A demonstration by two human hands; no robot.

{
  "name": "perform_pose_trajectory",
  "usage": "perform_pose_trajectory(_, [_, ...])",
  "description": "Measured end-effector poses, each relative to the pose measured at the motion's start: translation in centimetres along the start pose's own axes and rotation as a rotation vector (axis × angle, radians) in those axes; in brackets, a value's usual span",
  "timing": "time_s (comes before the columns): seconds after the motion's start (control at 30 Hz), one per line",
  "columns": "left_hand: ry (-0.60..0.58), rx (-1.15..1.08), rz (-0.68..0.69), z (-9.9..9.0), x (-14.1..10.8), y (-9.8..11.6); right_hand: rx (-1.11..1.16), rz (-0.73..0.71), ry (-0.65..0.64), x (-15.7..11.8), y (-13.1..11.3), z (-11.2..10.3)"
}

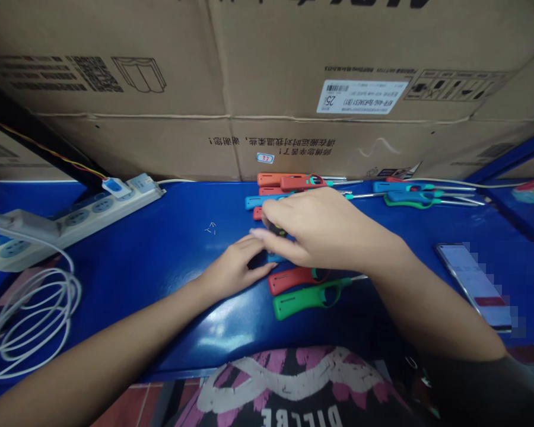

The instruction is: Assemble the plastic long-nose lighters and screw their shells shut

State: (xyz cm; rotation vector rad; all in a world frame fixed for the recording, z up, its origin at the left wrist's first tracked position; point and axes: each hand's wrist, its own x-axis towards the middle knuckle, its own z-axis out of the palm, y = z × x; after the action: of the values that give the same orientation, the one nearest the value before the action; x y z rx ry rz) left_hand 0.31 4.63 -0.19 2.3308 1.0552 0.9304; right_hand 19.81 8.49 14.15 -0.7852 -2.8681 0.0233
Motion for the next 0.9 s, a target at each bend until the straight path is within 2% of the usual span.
perform_pose_trajectory(0.1, [0.010,0.014,-0.002,-0.02,-0.04,0.01,0.025,-0.019,0.020,-0.07,-0.02,-0.10])
perform_pose_trajectory(0.23, [0.004,0.001,-0.006,0.02,-0.08,-0.03,0.016,0.030,-0.013,-0.05,0.06,-0.14])
perform_pose_trajectory(0.57, [0.000,0.005,0.005,-0.07,0.15,0.12,0.068,-0.057,0.014,-0.08,-0.03,-0.03])
perform_pose_trajectory(0.8, [0.003,0.016,-0.003,-0.09,0.10,0.08,0.048,-0.013,-0.001,-0.05,-0.07,-0.19])
perform_pose_trajectory(0.9, [-0.006,0.003,-0.006,-0.07,0.08,0.04,-0.030,0.027,0.018,-0.04,0.10,-0.04])
